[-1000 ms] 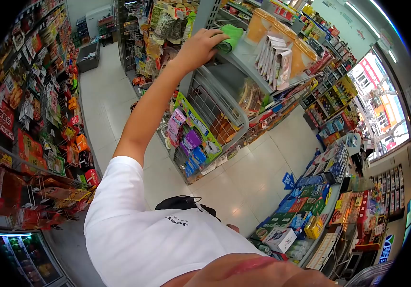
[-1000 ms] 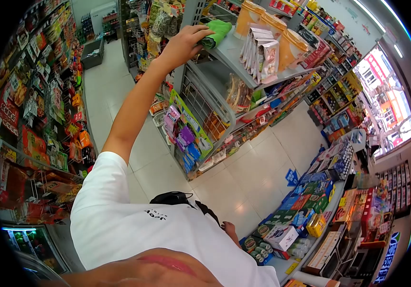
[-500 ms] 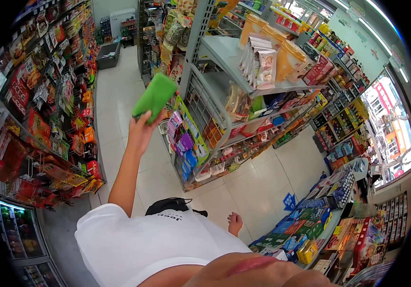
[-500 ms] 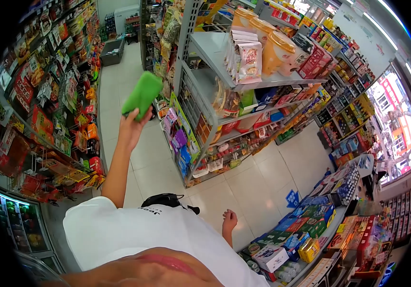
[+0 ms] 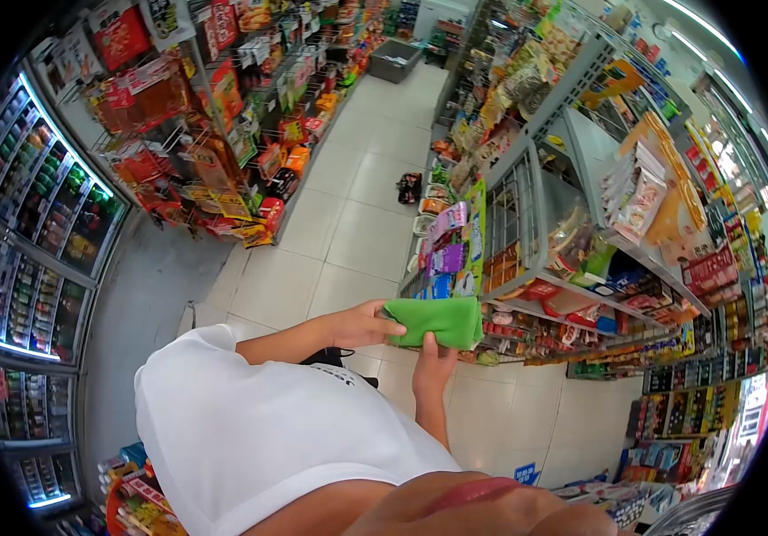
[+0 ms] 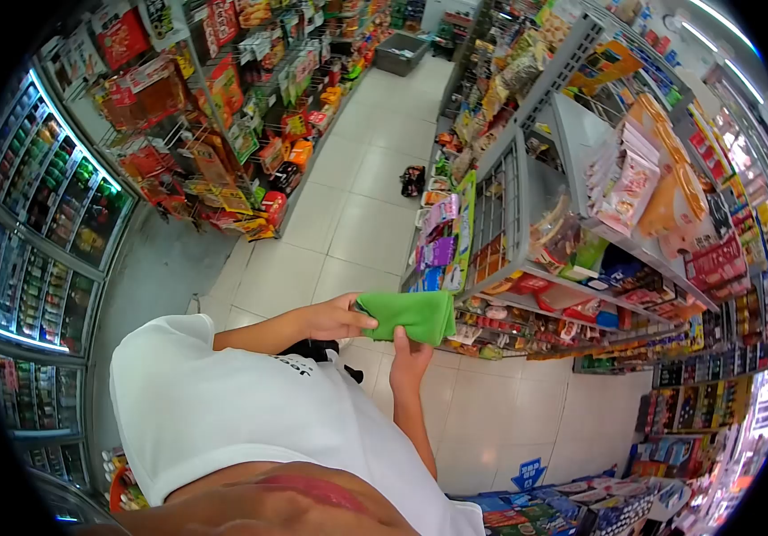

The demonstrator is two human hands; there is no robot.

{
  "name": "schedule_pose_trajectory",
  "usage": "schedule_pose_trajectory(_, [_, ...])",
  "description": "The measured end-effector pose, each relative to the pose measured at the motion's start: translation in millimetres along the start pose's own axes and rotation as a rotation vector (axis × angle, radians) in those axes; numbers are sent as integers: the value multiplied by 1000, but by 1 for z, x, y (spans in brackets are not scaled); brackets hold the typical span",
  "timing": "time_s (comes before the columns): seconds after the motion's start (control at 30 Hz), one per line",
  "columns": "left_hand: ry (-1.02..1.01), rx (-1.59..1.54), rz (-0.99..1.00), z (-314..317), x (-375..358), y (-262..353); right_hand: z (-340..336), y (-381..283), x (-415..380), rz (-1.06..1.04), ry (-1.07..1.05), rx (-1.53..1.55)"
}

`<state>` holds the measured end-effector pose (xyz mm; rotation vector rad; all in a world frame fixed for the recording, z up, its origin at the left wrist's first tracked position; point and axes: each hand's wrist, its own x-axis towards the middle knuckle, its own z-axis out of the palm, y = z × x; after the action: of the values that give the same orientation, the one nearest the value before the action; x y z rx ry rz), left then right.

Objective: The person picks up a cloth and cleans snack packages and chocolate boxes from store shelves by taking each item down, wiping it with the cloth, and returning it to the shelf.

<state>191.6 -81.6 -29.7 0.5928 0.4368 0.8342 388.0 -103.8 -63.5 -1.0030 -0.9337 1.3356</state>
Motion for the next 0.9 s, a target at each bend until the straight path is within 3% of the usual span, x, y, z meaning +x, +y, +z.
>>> schedule_pose_trajectory(0.1, [195, 72, -21, -9, -29, 3, 20, 24, 9, 53, -88, -7])
schedule_pose_trajectory(0.2, [314, 525, -22, -37, -53, 16, 51, 33, 15, 123, -150, 61])
schedule_pose_trajectory(0.3, [277, 720, 42, -67, -67, 34, 83, 32, 31, 151, -128, 8])
schedule_pose_trajectory(0.43, [224, 796, 104, -107, -61, 74, 127, 39, 67, 129, -109, 108])
schedule_pose_trajectory(0.53, [252, 957, 172, -136, -54, 124, 164, 49, 107, 82, -108, -52])
schedule_pose_trajectory(0.67, [221, 881, 230, -180, -73, 196, 240, 53, 155, 33, -173, -140])
schedule_pose_trajectory(0.73, [262, 776, 307, -215, -77, 217, 273, 63, 191, 12, -258, -244])
schedule_pose_trajectory(0.8, [378, 724, 312, -241, -88, 241, 318, 76, 205, 29, -349, -154])
schedule_pose_trajectory(0.9, [495, 918, 235, -274, -80, 265, 350, 86, 230, 84, -435, -104])
